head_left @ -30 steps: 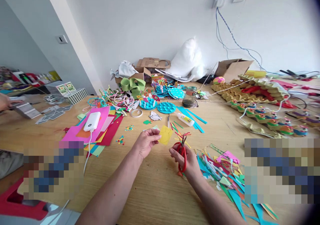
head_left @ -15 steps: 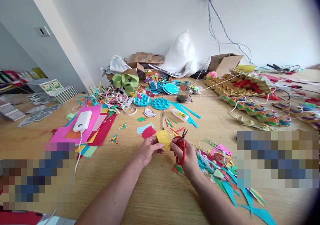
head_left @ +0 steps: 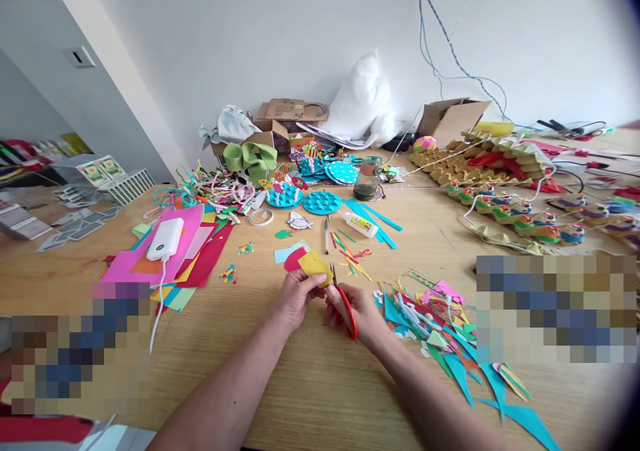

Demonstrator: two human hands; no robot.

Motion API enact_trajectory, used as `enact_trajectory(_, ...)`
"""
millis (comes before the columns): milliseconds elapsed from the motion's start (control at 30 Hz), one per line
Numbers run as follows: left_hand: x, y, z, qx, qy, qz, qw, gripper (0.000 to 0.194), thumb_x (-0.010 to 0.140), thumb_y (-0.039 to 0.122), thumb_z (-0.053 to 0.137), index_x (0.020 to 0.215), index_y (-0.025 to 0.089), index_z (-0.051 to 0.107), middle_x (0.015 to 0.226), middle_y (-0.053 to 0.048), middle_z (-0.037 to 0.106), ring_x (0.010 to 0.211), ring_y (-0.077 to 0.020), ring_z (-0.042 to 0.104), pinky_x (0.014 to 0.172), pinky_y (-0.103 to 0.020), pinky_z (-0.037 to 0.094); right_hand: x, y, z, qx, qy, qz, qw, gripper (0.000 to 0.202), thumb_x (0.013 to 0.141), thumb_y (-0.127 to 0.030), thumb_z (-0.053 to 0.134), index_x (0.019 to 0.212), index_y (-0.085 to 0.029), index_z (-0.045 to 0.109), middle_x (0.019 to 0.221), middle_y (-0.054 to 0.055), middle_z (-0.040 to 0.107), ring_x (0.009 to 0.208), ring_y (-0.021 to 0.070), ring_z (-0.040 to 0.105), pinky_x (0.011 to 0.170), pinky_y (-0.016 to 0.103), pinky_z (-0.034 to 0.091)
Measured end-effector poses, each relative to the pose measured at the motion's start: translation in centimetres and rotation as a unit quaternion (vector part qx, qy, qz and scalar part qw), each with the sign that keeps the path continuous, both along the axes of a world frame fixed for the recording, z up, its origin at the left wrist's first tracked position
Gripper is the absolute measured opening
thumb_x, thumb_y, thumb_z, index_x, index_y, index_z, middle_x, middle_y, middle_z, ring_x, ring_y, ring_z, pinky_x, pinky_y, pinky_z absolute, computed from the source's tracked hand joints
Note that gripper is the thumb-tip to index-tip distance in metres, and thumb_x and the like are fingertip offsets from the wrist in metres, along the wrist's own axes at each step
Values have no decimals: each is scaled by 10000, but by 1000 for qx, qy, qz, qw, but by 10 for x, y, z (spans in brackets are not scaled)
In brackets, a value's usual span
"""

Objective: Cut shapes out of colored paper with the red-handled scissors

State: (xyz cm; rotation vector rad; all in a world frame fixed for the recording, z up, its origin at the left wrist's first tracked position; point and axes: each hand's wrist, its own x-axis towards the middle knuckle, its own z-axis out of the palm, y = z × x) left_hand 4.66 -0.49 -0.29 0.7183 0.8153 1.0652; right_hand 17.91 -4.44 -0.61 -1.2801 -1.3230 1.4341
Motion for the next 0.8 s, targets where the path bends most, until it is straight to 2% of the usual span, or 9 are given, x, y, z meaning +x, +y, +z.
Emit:
enact_trajectory(200,0,2,-3,-16,5,41,999,218,538,266,808,647,128,680,604,-16,633,540,-94,545,547,-225,410,1,0,3,-15,-26,4,1000,443,763,-592,574,693,-158,521,526,-10,582,428,113,551,376,179,367)
enact_trajectory(433,1,2,-4,9,26,68,997,316,655,373,736,842,119,722,606,-22,621,518,-79,519,524,-209,394,-1,-1,5,-21,-32,16,999,434,764,-575,578,658,-162,499,512,-16,575,425,106,556,378,167,363)
enact_trajectory(600,3,1,-4,30,36,49,998,250,666,356,732,762,127,714,663,-27,639,538,-77,523,550,-212,410,-1,0,3,-25,-28,20,999,445,753,-591,579,661,-162,503,517,-8,600,412,106,553,372,172,364)
enact_trajectory(800,4,0,-2,14,16,38,999,336,637,383,750,822,105,711,718,-57,665,603,-105,563,605,-228,447,-1,1,2,-42,-30,23,998,468,744,-611,577,642,-162,501,510,-8,598,386,95,531,345,162,335)
